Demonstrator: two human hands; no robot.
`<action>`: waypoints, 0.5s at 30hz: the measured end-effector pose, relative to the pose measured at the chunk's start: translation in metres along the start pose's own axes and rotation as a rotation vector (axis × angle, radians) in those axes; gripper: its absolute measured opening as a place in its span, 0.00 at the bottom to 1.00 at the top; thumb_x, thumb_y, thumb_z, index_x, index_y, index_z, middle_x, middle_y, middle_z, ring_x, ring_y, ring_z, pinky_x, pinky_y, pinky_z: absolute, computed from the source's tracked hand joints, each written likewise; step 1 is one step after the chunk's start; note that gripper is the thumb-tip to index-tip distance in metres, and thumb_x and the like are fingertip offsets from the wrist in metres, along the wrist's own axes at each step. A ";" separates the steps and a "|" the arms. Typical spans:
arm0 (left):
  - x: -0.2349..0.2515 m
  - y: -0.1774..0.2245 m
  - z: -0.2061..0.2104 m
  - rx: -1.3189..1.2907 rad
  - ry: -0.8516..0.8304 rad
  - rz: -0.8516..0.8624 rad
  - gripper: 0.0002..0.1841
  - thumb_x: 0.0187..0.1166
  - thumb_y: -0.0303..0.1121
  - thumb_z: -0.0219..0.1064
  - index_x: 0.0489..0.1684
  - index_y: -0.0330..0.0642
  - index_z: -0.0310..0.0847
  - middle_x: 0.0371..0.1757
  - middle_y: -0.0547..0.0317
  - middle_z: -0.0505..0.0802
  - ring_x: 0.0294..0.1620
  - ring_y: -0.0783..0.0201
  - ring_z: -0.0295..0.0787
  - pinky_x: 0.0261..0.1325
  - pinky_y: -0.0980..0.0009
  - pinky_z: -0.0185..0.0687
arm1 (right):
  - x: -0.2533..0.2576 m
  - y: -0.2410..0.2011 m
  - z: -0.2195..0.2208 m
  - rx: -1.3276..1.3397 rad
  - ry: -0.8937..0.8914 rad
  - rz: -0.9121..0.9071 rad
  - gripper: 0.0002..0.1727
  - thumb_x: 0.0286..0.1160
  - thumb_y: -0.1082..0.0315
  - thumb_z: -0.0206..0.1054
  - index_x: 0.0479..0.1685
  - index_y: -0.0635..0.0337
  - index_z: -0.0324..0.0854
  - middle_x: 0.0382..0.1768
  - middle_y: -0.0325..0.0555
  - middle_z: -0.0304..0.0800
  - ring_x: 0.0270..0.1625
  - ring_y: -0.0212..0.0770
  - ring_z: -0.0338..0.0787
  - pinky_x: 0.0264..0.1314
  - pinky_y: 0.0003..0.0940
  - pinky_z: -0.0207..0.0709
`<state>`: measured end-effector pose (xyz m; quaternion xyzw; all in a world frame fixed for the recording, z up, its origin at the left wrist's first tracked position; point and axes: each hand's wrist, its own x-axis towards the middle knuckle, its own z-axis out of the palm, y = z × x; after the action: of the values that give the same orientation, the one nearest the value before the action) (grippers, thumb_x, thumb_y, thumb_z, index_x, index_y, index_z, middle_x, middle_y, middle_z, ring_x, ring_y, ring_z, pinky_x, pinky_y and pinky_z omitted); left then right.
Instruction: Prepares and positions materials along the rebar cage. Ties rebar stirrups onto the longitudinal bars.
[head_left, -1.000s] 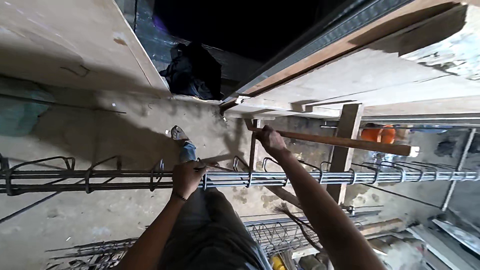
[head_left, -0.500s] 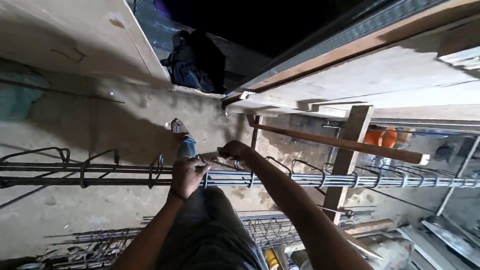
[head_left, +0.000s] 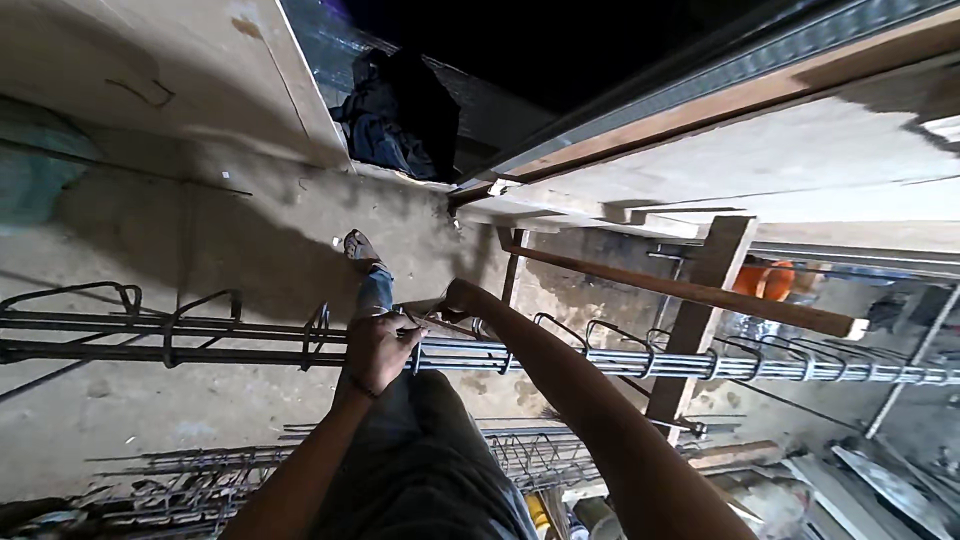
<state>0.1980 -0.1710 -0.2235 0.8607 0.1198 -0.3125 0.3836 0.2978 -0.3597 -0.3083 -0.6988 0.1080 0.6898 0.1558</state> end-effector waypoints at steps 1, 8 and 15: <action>0.000 0.000 0.000 0.002 0.001 0.000 0.14 0.72 0.52 0.75 0.40 0.55 0.97 0.46 0.63 0.98 0.53 0.62 0.94 0.65 0.50 0.81 | -0.001 -0.003 -0.001 -0.045 -0.004 0.007 0.16 0.80 0.58 0.70 0.46 0.66 0.85 0.37 0.45 0.91 0.34 0.33 0.88 0.44 0.34 0.82; 0.000 0.003 -0.002 -0.006 -0.026 -0.019 0.14 0.73 0.51 0.75 0.41 0.53 0.97 0.48 0.62 0.98 0.54 0.61 0.94 0.66 0.50 0.80 | 0.002 -0.021 0.000 -0.448 -0.089 0.020 0.17 0.77 0.59 0.72 0.47 0.69 0.87 0.44 0.56 0.90 0.45 0.48 0.89 0.52 0.50 0.80; 0.000 0.003 -0.003 0.003 -0.037 -0.028 0.15 0.74 0.53 0.73 0.43 0.54 0.97 0.49 0.61 0.98 0.55 0.59 0.93 0.66 0.49 0.80 | -0.016 -0.015 0.001 -0.393 -0.209 0.014 0.11 0.82 0.63 0.65 0.43 0.64 0.83 0.26 0.43 0.81 0.24 0.35 0.77 0.30 0.34 0.73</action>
<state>0.2009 -0.1711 -0.2206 0.8537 0.1243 -0.3338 0.3799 0.3024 -0.3465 -0.2912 -0.6397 -0.0407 0.7672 0.0221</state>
